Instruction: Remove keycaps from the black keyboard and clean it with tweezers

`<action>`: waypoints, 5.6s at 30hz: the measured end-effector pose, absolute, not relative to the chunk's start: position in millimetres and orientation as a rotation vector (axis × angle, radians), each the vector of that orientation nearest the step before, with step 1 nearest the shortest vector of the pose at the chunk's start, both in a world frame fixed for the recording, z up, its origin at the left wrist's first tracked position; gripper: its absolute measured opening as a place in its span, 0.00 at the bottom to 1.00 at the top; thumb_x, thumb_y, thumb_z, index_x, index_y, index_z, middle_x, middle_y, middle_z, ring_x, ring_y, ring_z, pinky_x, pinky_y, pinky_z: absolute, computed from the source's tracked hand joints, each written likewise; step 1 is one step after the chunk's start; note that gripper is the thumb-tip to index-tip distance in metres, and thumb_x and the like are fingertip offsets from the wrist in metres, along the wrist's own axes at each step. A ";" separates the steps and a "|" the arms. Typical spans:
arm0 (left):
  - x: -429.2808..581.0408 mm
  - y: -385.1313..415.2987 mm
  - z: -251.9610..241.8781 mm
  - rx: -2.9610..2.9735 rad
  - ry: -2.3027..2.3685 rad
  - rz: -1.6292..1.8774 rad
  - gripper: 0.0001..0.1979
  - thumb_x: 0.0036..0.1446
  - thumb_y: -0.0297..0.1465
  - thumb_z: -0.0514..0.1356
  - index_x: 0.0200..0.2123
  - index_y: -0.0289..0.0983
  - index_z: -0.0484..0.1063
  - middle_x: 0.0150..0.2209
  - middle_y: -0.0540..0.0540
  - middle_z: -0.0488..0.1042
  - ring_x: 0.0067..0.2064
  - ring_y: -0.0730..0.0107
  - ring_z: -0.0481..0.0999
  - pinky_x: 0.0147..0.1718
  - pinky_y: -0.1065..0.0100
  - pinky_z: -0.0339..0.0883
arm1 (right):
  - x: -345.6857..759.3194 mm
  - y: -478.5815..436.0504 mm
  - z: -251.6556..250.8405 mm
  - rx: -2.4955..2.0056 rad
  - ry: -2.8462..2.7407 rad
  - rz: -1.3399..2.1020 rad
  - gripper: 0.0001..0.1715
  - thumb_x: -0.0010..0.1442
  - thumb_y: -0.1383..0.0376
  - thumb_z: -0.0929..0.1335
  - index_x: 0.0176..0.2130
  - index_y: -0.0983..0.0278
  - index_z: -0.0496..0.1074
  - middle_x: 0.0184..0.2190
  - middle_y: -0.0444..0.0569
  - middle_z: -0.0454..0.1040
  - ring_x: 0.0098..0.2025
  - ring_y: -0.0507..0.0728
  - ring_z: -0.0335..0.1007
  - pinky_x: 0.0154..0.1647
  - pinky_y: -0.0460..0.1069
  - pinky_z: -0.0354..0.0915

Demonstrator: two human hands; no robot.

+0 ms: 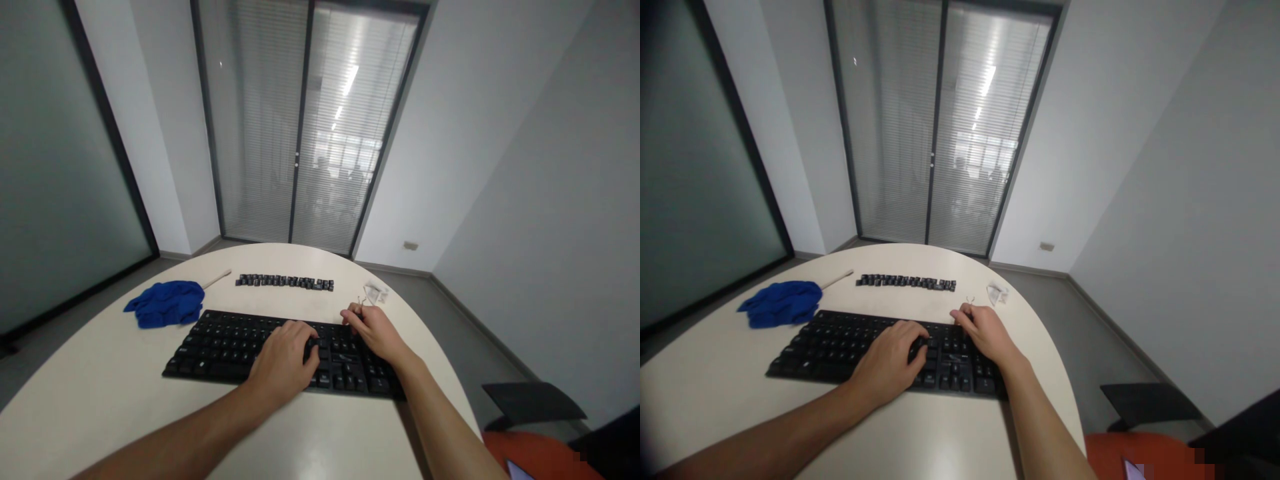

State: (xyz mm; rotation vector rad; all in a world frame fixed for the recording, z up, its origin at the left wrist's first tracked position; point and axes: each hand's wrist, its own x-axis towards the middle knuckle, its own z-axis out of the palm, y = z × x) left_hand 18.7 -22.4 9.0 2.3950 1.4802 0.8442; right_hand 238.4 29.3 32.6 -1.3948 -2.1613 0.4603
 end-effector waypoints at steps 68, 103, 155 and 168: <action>17.1 8.9 -16.7 1.645 1.261 1.305 0.08 0.56 0.36 0.61 0.35 0.38 0.73 0.34 0.46 0.79 0.36 0.64 0.78 0.36 0.66 0.70 | 183.5 10.0 19.6 -1.085 -1.851 0.622 0.13 0.62 0.57 0.68 0.40 0.60 0.80 0.37 0.47 0.81 0.41 0.57 0.77 0.47 0.51 0.68; 11.8 -1.4 -7.6 1.902 1.245 1.294 0.04 0.55 0.29 0.61 0.36 0.41 0.74 0.37 0.48 0.76 0.40 0.64 0.74 0.40 0.65 0.66 | 186.5 16.1 17.4 -1.154 -1.682 0.927 0.15 0.57 0.57 0.70 0.38 0.65 0.74 0.28 0.46 0.77 0.31 0.55 0.73 0.38 0.49 0.67; 14.5 -3.5 -8.3 1.861 1.395 1.188 0.04 0.58 0.32 0.60 0.36 0.41 0.74 0.36 0.48 0.77 0.39 0.63 0.76 0.40 0.65 0.68 | 201.9 14.5 23.5 -1.193 -2.043 0.551 0.15 0.60 0.57 0.68 0.43 0.61 0.79 0.29 0.44 0.76 0.28 0.53 0.67 0.33 0.46 0.62; 17.3 -20.7 4.5 2.350 1.467 0.900 0.09 0.59 0.28 0.56 0.43 0.39 0.70 0.43 0.45 0.74 0.47 0.59 0.71 0.48 0.58 0.64 | 240.6 44.0 11.4 -1.690 -1.952 0.227 0.17 0.58 0.60 0.67 0.43 0.64 0.79 0.24 0.47 0.74 0.26 0.55 0.67 0.30 0.46 0.58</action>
